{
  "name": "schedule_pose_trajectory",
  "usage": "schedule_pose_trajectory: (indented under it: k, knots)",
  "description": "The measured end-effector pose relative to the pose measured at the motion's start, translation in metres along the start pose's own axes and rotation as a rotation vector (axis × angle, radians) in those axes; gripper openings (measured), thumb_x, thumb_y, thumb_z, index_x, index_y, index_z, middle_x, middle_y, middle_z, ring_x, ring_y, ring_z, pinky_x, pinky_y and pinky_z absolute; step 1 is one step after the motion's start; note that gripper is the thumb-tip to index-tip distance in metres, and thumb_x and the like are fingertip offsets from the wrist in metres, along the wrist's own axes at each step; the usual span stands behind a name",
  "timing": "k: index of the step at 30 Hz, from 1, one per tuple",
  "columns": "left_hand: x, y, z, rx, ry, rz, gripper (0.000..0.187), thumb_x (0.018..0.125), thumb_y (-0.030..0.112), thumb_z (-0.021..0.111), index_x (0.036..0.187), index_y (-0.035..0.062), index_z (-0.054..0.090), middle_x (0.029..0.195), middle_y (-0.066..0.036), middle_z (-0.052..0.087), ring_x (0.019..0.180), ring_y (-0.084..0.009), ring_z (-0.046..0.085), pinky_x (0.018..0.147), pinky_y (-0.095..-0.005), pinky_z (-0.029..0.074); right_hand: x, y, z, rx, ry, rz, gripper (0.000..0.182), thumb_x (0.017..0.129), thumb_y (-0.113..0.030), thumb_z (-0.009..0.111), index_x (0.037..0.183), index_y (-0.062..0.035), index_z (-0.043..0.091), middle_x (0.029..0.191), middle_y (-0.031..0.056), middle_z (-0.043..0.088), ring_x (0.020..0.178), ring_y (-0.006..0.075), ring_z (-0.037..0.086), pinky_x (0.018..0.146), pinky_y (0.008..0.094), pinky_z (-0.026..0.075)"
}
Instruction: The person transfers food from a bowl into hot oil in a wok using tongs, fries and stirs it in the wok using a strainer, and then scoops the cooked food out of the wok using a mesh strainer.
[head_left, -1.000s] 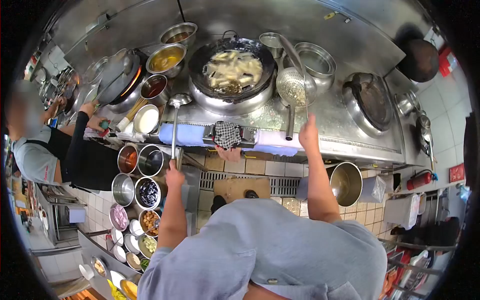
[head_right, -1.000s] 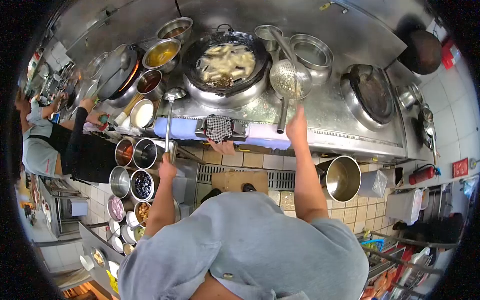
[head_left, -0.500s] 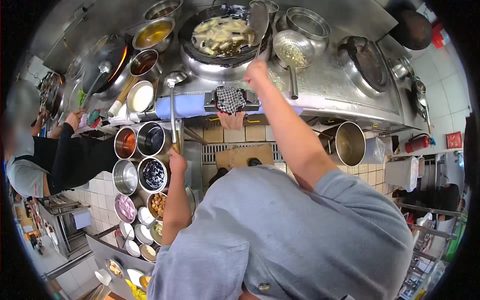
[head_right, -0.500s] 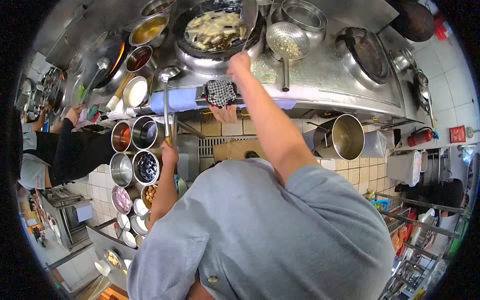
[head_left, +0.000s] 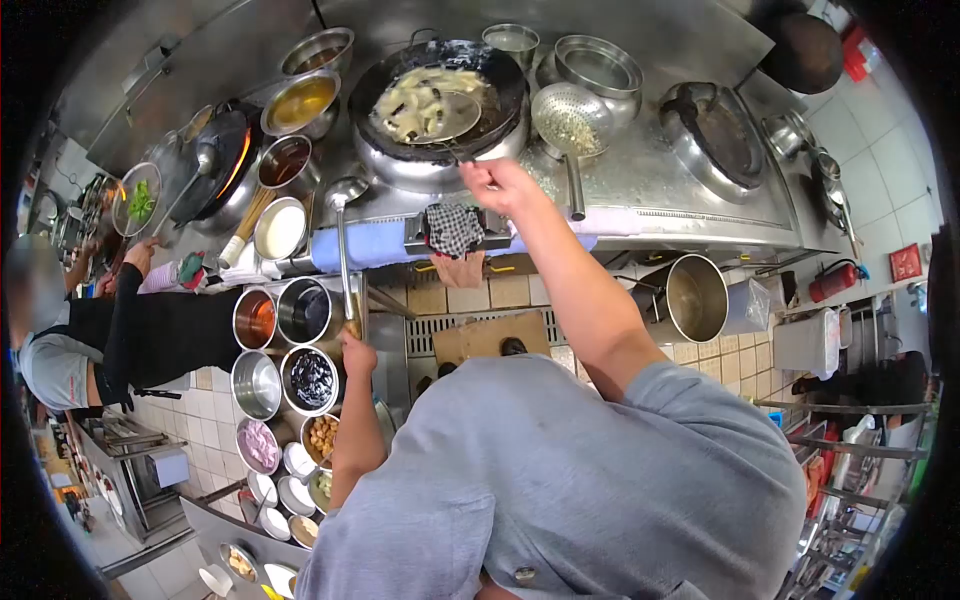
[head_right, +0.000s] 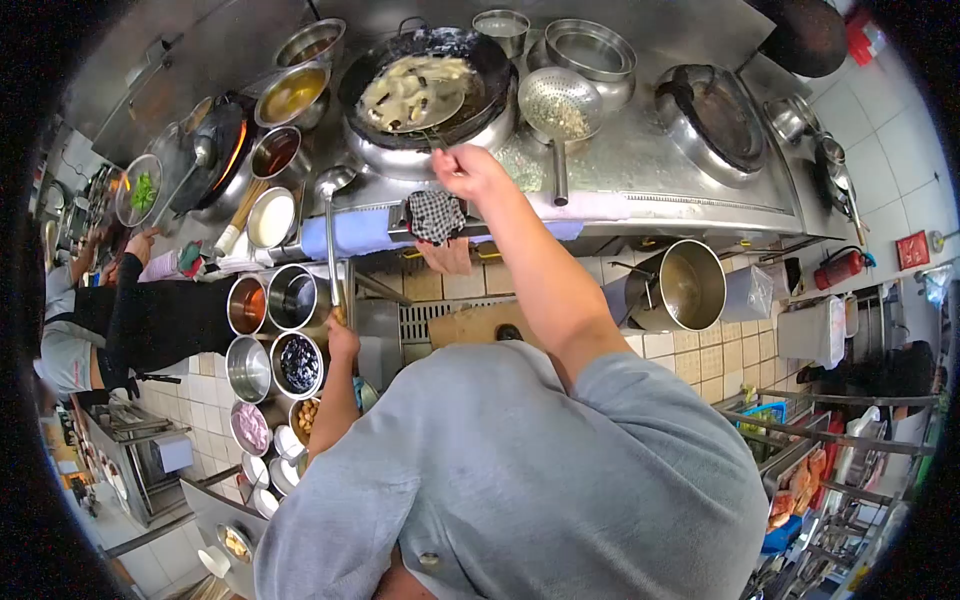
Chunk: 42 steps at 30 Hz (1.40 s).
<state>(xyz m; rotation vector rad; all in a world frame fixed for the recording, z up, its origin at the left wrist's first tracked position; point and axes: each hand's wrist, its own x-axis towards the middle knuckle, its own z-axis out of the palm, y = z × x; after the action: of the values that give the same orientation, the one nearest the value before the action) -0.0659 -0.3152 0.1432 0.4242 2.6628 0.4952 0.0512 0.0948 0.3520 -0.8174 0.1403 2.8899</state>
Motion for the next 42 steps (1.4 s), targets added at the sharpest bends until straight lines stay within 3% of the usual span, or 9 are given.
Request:
schedule_pose_trajectory:
  k: [1,4,7,12,15,20,26,32,42]
  knots:
    - [0.0,0.001,0.0,-0.001,0.008,-0.004,0.061,0.075,0.006,0.05,0.129,0.0025,0.021,0.113,-0.032,0.047,0.104,-0.0439,0.049,0.089,-0.0453,0.04,0.0,-0.014,-0.017,-0.048,-0.047,0.061,0.001,0.08,0.003,0.04,0.08,0.0016,0.039,0.069,0.0093,0.047,0.046,0.0104,0.039,0.035,0.0195,0.031]
    - [0.0,0.001,0.002,-0.004,0.038,-0.011,0.063,0.074,0.006,0.051,0.13,0.0035,0.022,0.113,-0.031,0.048,0.104,-0.0434,0.049,0.089,-0.0452,0.04,-0.027,-0.017,-0.024,-0.621,0.025,-0.321,0.011,0.087,-0.003,0.037,0.095,0.0029,0.043,0.072,0.0083,0.046,0.044,0.0067,0.033,0.032,0.018,0.024]
    - [0.0,0.004,0.0,0.011,0.006,-0.041,0.064,0.073,0.006,0.052,0.13,0.004,0.022,0.112,-0.031,0.048,0.104,-0.0433,0.049,0.09,-0.0455,0.04,-0.057,-0.013,-0.018,-0.831,0.122,-0.551,0.011,0.089,-0.005,0.038,0.096,-0.0021,0.045,0.071,0.0083,0.047,0.044,0.0058,0.032,0.032,0.018,0.022]
    - [-0.006,0.005,0.0,0.019,0.035,-0.048,0.064,0.072,0.005,0.053,0.129,0.0041,0.023,0.109,-0.032,0.049,0.101,-0.0441,0.051,0.087,-0.0463,0.041,-0.056,-0.044,-0.02,-1.156,0.261,-0.734,0.03,0.089,-0.011,0.043,0.118,-0.0032,0.044,0.07,0.0047,0.048,0.042,0.0072,0.035,0.033,0.021,0.027]
    - [-0.003,0.013,0.001,0.007,0.063,-0.036,0.062,0.072,0.005,0.053,0.128,0.0038,0.024,0.106,-0.032,0.05,0.098,-0.0447,0.051,0.086,-0.0464,0.042,-0.064,-0.049,-0.017,-1.323,0.396,-0.898,0.02,0.087,-0.013,0.041,0.095,0.0013,0.053,0.069,0.0083,0.056,0.049,0.0143,0.05,0.041,0.0286,0.038]
    - [-0.005,0.006,0.003,0.034,0.075,-0.009,0.062,0.074,0.004,0.05,0.13,0.004,0.022,0.105,-0.032,0.05,0.098,-0.0452,0.051,0.086,-0.0461,0.042,-0.061,-0.08,-0.035,-1.637,0.479,-1.09,0.039,0.086,-0.015,0.045,0.121,0.0018,0.049,0.072,0.0123,0.06,0.052,0.0173,0.054,0.047,0.0313,0.043]
    - [-0.003,0.012,0.004,0.023,0.078,-0.033,0.067,0.074,0.003,0.051,0.133,0.0074,0.019,0.108,-0.031,0.048,0.1,-0.0449,0.05,0.086,-0.0466,0.041,-0.093,-0.064,-0.018,-1.221,0.416,-0.952,0.034,0.089,-0.012,0.042,0.12,0.0012,0.046,0.072,0.0098,0.055,0.047,0.0125,0.046,0.038,0.0264,0.035]
    - [-0.01,0.01,0.0,0.029,0.076,-0.036,0.069,0.074,0.003,0.052,0.134,0.0089,0.017,0.11,-0.031,0.048,0.101,-0.0447,0.05,0.086,-0.0471,0.041,-0.109,-0.084,-0.043,-0.908,0.126,-0.825,0.007,0.089,-0.01,0.042,0.092,-0.0038,0.044,0.07,0.0049,0.046,0.042,0.0067,0.035,0.033,0.0215,0.023]
    - [-0.008,0.01,0.005,0.026,0.108,-0.024,0.06,0.08,0.006,0.045,0.135,0.0109,0.021,0.105,-0.031,0.051,0.097,-0.0446,0.052,0.085,-0.0477,0.042,-0.176,-0.117,-0.118,-0.553,0.177,-0.84,0.021,0.088,-0.005,0.043,0.109,-0.006,0.045,0.063,0.0033,0.045,0.042,0.007,0.034,0.032,0.0227,0.024]
